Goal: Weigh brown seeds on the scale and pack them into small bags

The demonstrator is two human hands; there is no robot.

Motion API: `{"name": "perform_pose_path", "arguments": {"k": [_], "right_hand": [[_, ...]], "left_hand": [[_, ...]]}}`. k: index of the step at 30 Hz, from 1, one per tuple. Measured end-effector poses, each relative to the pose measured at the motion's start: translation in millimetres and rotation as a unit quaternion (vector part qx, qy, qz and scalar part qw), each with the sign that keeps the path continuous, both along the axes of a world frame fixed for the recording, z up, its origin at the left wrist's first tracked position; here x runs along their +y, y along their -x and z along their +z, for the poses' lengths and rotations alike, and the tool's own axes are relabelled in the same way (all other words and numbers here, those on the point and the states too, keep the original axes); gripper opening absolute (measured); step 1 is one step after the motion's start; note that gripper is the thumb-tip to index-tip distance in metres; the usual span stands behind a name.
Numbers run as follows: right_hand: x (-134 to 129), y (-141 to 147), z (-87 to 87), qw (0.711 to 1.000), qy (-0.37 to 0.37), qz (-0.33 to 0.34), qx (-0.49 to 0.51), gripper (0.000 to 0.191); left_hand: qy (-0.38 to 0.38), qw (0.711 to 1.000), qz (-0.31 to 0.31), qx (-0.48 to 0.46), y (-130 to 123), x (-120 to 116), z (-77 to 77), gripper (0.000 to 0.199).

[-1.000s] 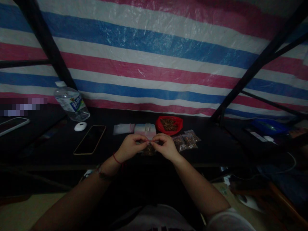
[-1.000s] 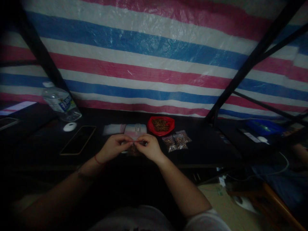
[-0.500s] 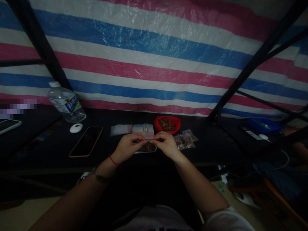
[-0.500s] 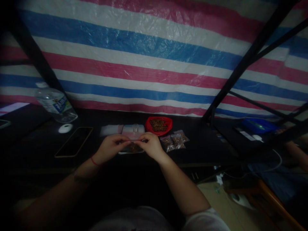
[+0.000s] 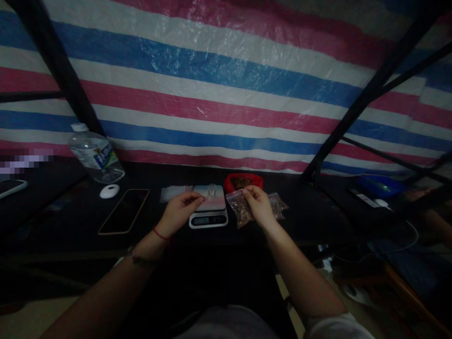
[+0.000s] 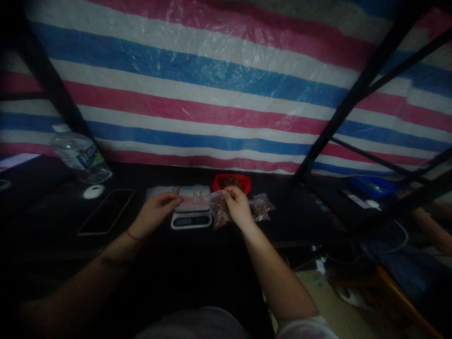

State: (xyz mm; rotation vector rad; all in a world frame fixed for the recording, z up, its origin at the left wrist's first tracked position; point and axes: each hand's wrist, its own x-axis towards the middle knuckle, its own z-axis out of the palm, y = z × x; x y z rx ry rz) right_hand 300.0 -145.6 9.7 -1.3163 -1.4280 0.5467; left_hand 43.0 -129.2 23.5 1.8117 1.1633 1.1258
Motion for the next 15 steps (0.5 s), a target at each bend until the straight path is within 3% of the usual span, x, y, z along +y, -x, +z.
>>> {"name": "perform_pose_path", "arguments": {"k": [4,7,12,15], "right_hand": [[-6,-34,-21.3,0.966,0.072,-0.069,-0.239,0.018],[-26,-36,-35.7,0.92,0.061,-0.128,-0.365,0.034],[-53,-18,-53.6,0.874,0.087,-0.042,-0.476,0.059],[-49,-25,-63.2,0.856,0.148,-0.066,-0.491,0.058]], "left_hand": [[0.025,0.997,0.003,-0.07,11,13,-1.7,0.036],[0.027,0.996,0.009,-0.079,14,17,-2.7,0.033],[0.007,1.0,0.015,-0.01,14,19,-5.0,0.017],[0.007,1.0,0.011,0.025,17,21,-6.6,0.017]]}}
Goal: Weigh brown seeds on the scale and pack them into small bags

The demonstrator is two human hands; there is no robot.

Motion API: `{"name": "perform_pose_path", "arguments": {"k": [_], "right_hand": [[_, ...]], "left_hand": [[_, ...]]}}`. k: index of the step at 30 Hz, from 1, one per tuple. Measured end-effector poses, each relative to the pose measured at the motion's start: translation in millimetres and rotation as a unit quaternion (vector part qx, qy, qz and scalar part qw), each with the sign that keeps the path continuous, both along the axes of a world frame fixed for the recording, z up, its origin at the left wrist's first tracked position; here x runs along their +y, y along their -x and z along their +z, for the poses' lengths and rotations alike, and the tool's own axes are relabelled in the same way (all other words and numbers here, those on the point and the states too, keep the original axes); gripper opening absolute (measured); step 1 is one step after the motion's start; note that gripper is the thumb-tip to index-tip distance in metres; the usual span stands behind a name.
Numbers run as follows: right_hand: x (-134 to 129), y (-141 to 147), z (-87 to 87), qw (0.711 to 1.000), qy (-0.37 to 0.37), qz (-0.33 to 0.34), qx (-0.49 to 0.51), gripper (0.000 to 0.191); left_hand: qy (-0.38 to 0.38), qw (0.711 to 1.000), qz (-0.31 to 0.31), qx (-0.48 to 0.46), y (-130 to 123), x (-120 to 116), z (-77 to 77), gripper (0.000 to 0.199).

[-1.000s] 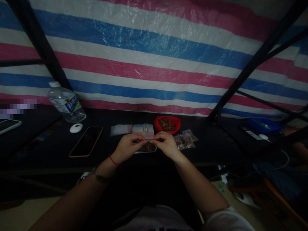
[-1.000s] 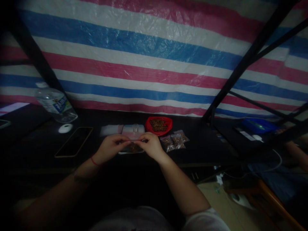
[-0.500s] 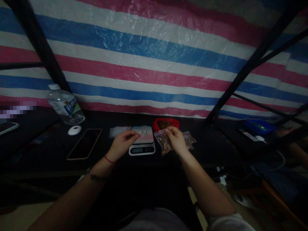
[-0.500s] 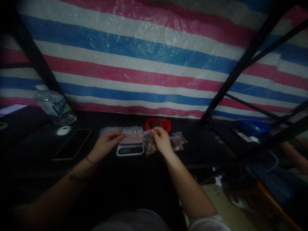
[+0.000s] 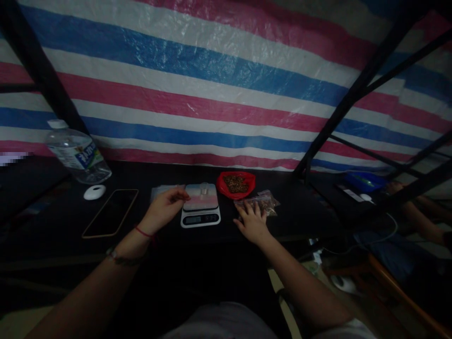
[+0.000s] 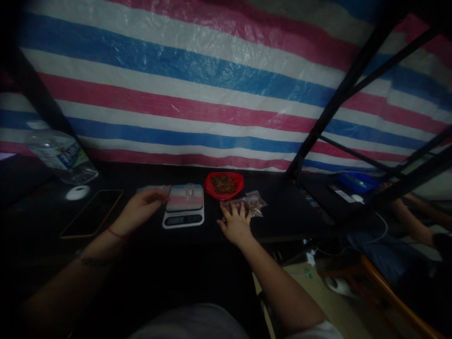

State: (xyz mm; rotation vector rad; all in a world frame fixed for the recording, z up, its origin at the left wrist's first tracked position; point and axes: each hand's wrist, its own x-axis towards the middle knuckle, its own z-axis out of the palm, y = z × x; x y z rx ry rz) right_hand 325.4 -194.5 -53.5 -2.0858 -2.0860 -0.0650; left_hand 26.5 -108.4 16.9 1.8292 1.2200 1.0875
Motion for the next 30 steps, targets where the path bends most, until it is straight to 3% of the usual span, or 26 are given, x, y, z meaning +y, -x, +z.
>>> {"name": "perform_pose_path", "arguments": {"k": [3,9,13,17,20,22,26,30], "right_hand": [[15,-21,-2.9,0.999,0.024,-0.03,0.004,0.06],[39,-55,6.9,0.998,0.056,-0.008,0.002,0.064],[46,-54,15.6,0.998,-0.061,-0.006,0.022,0.061],[65,-27,29.2,0.979,-0.176,0.072,0.069,0.052],[92,7,40.1,0.96,-0.185,0.178,0.11,0.051],[115,32,45.6,0.948,-0.182,0.225,0.135,0.049],[153,70,48.0,0.922,-0.226,0.248,0.193,0.042],[166,77,36.7,0.894,-0.285,0.215,0.273,0.031]], "left_hand": [[-0.012,0.999,-0.002,0.038,4,3,-1.2,0.021],[-0.026,0.985,0.039,0.164,29,23,-8.4,0.037],[-0.015,0.953,0.058,0.296,53,46,-17.6,0.043],[-0.007,0.927,0.001,0.375,60,72,-27.0,0.06],[-0.021,0.913,-0.057,0.403,55,92,-32.5,0.089],[-0.008,0.91,-0.063,0.41,52,105,-35.5,0.096],[0.02,0.921,-0.075,0.382,50,121,-39.4,0.091],[0.036,0.935,-0.093,0.339,55,120,-38.7,0.088]]}}
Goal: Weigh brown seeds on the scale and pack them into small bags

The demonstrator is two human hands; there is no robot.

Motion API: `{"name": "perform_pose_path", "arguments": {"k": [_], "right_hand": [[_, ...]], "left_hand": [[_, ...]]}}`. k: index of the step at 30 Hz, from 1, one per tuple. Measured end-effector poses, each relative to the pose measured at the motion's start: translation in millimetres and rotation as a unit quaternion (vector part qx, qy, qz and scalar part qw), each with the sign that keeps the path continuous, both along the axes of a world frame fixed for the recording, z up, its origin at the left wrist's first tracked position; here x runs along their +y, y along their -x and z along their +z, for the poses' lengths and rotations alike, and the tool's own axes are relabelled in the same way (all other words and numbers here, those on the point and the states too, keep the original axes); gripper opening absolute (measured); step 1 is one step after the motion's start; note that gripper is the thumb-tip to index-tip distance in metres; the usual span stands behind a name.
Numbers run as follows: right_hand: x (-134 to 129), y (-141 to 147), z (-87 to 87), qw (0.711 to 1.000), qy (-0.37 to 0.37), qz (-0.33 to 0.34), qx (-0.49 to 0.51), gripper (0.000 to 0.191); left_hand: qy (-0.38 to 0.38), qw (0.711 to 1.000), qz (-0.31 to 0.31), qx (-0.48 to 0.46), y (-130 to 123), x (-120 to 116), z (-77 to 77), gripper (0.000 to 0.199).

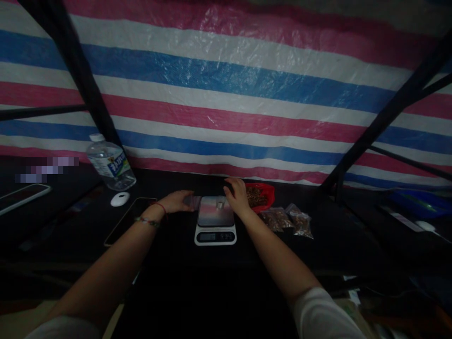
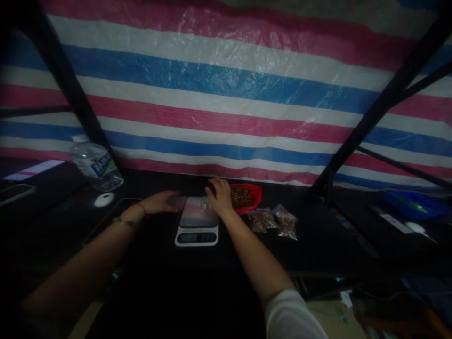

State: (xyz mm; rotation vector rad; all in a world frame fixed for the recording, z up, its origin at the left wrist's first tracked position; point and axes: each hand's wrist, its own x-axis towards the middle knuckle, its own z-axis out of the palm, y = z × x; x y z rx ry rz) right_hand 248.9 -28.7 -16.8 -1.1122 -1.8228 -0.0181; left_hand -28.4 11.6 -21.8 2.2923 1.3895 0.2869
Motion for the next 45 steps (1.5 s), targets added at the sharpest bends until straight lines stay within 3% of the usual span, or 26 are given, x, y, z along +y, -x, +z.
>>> {"name": "perform_pose_path", "arguments": {"k": [3,7,14,16,20,25,30,36,41,45], "right_hand": [[-4,-7,-8.7,0.999,0.007,-0.018,0.043,0.025],[-12,-13,-7.3,0.996,0.01,-0.019,0.086,0.022],[-20,-9,0.6,0.994,0.012,0.067,0.089,0.019],[-20,-7,-0.3,0.992,0.001,0.082,0.094,0.017],[-15,-8,-2.5,0.989,0.007,0.043,0.143,0.013],[-10,-7,-3.6,0.981,0.04,0.044,0.185,0.015],[-12,-5,-5.6,0.979,0.055,0.047,0.191,0.017],[-1,-17,-13.5,0.975,0.06,-0.025,0.214,0.023],[10,-23,-20.9,0.977,0.092,-0.049,0.188,0.025],[13,-26,-24.0,0.978,0.11,-0.054,0.169,0.031]], "left_hand": [[-0.015,0.998,0.011,-0.053,2,-5,6.6,0.082],[-0.142,0.98,0.015,-0.135,-13,-13,25.9,0.076],[-0.342,0.924,-0.136,-0.105,-79,-22,53.3,0.072],[-0.367,0.911,-0.167,-0.084,-96,-22,54.6,0.066],[-0.385,0.896,-0.214,-0.061,-112,-22,50.6,0.058],[-0.42,0.882,-0.172,-0.126,-110,-21,28.9,0.05],[-0.367,0.897,-0.153,-0.194,-104,-16,6.3,0.038],[-0.215,0.942,-0.031,-0.257,-87,4,-12.1,0.042],[-0.049,0.959,-0.042,-0.274,-84,13,-26.9,0.049],[-0.04,0.977,-0.038,-0.207,-86,14,-28.0,0.045]]}}
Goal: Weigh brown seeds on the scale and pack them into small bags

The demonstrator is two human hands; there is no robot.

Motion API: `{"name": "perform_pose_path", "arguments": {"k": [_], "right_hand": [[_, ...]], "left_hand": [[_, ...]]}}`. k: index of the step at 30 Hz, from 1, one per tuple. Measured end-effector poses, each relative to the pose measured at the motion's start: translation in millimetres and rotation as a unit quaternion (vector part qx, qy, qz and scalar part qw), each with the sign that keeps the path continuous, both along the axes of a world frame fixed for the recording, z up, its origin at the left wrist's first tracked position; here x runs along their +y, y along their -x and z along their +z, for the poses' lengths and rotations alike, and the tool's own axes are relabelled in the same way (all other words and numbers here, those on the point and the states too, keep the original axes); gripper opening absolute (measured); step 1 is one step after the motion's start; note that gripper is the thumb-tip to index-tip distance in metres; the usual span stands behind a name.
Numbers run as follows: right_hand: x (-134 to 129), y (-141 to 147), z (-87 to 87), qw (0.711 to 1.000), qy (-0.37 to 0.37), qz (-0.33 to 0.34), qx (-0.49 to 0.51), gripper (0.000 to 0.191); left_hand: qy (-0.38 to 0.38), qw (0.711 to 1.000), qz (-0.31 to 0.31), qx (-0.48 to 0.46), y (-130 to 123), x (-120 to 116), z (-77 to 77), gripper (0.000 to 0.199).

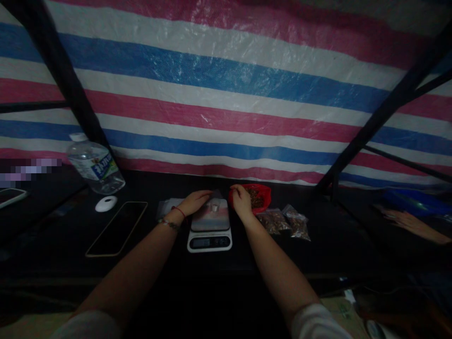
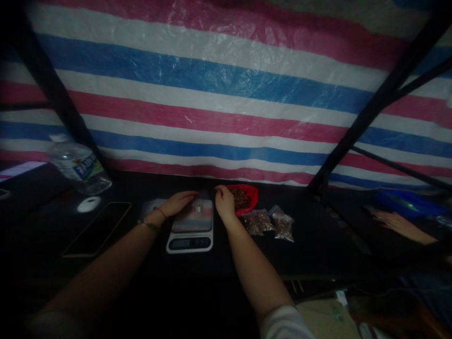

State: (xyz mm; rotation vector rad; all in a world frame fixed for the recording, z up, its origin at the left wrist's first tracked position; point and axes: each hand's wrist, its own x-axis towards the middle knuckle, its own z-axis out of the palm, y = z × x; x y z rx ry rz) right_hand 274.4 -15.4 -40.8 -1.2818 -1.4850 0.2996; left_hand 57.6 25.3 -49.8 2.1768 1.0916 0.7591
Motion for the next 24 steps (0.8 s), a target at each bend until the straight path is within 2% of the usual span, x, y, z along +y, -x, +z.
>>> {"name": "perform_pose_path", "arguments": {"k": [4,11,17,24], "right_hand": [[-1,-1,0.6,1.0,0.006,-0.005,-0.014,0.033],[-2,0,1.5,1.0,0.01,-0.006,-0.016,0.033],[-2,0,1.3,1.0,0.001,-0.007,-0.019,0.033],[0,-2,1.3,1.0,-0.002,-0.008,-0.013,0.033]], "left_hand": [[-0.019,0.998,0.03,0.055,4,2,3.6,0.048],[0.029,0.997,0.049,0.046,13,10,-1.9,0.05],[-0.072,0.992,0.081,0.07,18,25,1.0,0.042],[-0.048,0.985,-0.053,0.156,9,69,8.9,0.025]]}}
